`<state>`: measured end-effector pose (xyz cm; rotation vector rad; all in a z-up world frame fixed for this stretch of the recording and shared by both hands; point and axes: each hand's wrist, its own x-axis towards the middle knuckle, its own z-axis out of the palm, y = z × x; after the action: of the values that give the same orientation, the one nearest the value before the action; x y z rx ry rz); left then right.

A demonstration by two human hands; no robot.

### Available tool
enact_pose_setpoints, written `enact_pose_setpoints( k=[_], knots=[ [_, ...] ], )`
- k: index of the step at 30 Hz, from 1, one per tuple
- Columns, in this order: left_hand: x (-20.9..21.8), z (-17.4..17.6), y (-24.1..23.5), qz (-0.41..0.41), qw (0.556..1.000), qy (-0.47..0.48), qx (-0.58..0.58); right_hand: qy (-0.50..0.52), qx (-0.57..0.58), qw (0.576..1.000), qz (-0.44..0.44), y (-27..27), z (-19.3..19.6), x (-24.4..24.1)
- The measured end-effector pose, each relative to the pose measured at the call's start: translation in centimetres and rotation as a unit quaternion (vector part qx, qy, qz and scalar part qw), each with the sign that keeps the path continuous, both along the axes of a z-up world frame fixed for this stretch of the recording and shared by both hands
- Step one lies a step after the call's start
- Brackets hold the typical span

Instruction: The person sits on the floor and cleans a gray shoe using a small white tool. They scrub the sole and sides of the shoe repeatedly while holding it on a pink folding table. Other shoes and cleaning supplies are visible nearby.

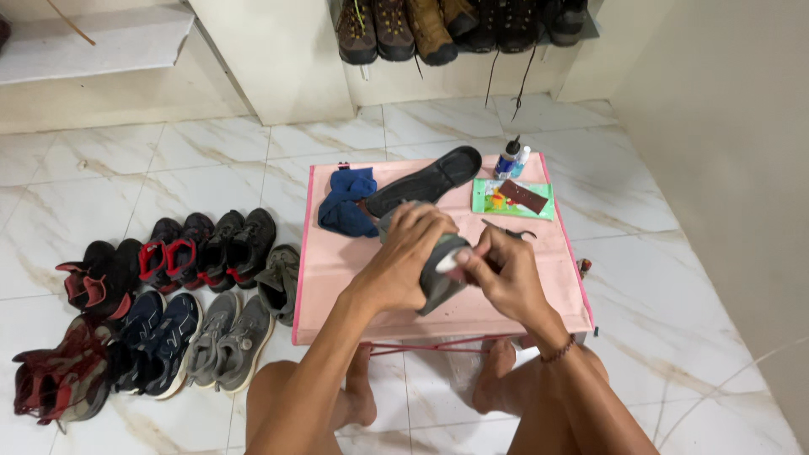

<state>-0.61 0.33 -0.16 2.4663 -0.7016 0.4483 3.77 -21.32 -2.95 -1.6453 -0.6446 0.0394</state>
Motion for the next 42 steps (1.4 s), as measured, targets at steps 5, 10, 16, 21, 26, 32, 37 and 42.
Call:
enact_pose_setpoints(
  k=[5, 10, 16, 21, 26, 32, 37, 42],
  knots=[
    [1.9, 0.3, -0.2, 0.048, 0.999, 0.012, -0.015, 0.1, 0.214, 0.952, -0.195, 2.3, -4.1, 0.2],
    [0.7, -0.2, -1.0, 0.082, 0.996, 0.031, -0.019, 0.204, 0.29, 0.893, -0.277, 6.4, -3.7, -4.0],
    [-0.5, 0.3, -1.3, 0.099, 0.994, -0.028, 0.044, 0.172, 0.234, 0.906, -0.309, 7.9, -4.2, -6.1],
    [-0.7, -0.4, -0.8, 0.065, 0.995, -0.05, -0.057, 0.057, 0.202, 0.933, -0.293, 8.2, -6.2, -3.1],
    [0.0, -0.8, -0.7, 0.045, 0.997, -0.036, -0.05, 0.038, 0.254, 0.912, -0.319, 8.6, -6.0, -2.1],
    [-1.0, -0.6, -0.3, 0.088, 0.996, 0.014, -0.025, 0.068, 0.237, 0.925, -0.288, 9.6, -6.6, -3.9],
    [-0.4, -0.5, -0.6, 0.082, 0.996, 0.03, -0.034, 0.065, 0.26, 0.915, -0.303, 9.5, -6.0, -3.1],
    [-1.4, 0.3, -0.4, 0.077, 0.996, 0.031, -0.031, 0.094, 0.225, 0.927, -0.286, 9.6, -5.1, -6.4]
  ],
)
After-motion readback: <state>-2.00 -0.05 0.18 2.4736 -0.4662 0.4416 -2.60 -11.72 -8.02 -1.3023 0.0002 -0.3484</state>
